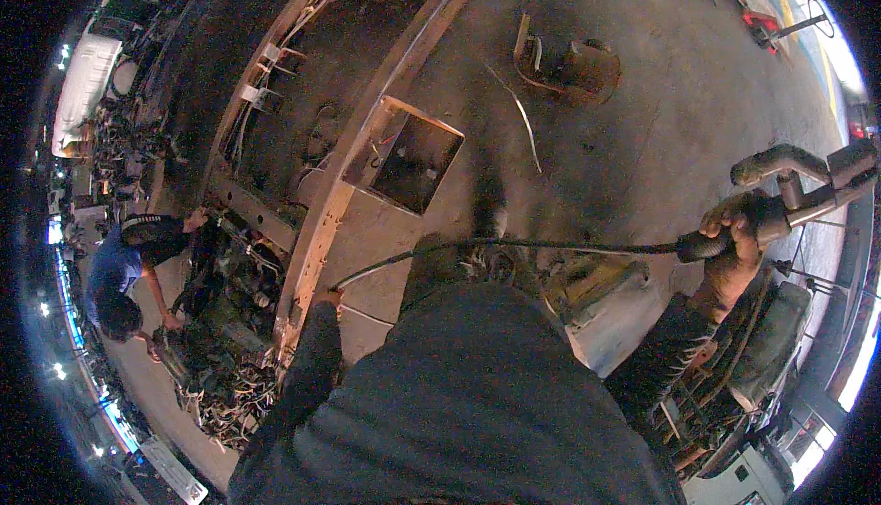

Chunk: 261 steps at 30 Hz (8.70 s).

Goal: The person positions a metal frame on the floor, then uses a welding torch to join sections of the frame, producing bright sparks. After welding, the person uses a chipping hammer to remove slag from the welds.

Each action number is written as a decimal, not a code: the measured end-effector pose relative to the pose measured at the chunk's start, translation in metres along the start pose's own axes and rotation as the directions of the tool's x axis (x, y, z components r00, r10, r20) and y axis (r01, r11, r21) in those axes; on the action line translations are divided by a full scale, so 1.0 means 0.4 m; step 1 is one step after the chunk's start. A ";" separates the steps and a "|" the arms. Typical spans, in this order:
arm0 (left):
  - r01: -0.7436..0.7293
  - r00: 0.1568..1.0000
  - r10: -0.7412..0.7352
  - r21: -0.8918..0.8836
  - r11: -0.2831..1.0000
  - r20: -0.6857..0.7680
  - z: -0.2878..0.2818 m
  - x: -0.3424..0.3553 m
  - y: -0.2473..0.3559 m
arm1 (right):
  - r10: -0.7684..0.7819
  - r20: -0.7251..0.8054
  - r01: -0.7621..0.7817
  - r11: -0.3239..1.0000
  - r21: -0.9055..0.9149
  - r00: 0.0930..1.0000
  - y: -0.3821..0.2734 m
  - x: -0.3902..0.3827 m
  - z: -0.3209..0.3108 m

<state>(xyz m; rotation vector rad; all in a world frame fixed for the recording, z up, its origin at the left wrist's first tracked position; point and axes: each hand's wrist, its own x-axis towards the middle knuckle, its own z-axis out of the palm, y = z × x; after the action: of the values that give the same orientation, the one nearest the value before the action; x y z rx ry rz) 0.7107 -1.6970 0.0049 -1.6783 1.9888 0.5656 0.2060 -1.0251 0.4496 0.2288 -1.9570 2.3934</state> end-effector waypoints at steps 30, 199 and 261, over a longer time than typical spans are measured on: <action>0.701 0.617 -0.203 -0.414 0.581 0.761 0.342 -0.117 0.780 | 0.267 0.396 -0.352 0.922 0.159 0.879 0.160 0.937 0.163; -0.815 0.168 -0.924 -0.479 -0.327 0.344 1.153 0.492 1.235 | 0.166 0.985 0.628 0.771 -0.104 -0.041 2.228 1.097 1.479; -0.752 0.578 -0.812 -0.331 -0.570 0.086 1.247 0.417 1.232 | 0.434 0.739 0.365 0.892 -0.268 -0.516 1.840 0.361 0.519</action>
<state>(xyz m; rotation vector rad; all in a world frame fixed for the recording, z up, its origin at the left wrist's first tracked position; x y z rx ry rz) 0.2470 -1.4534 -0.4904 0.9908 0.1110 -0.7805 -0.0107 -1.3859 -0.2050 3.4899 -2.4487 0.6613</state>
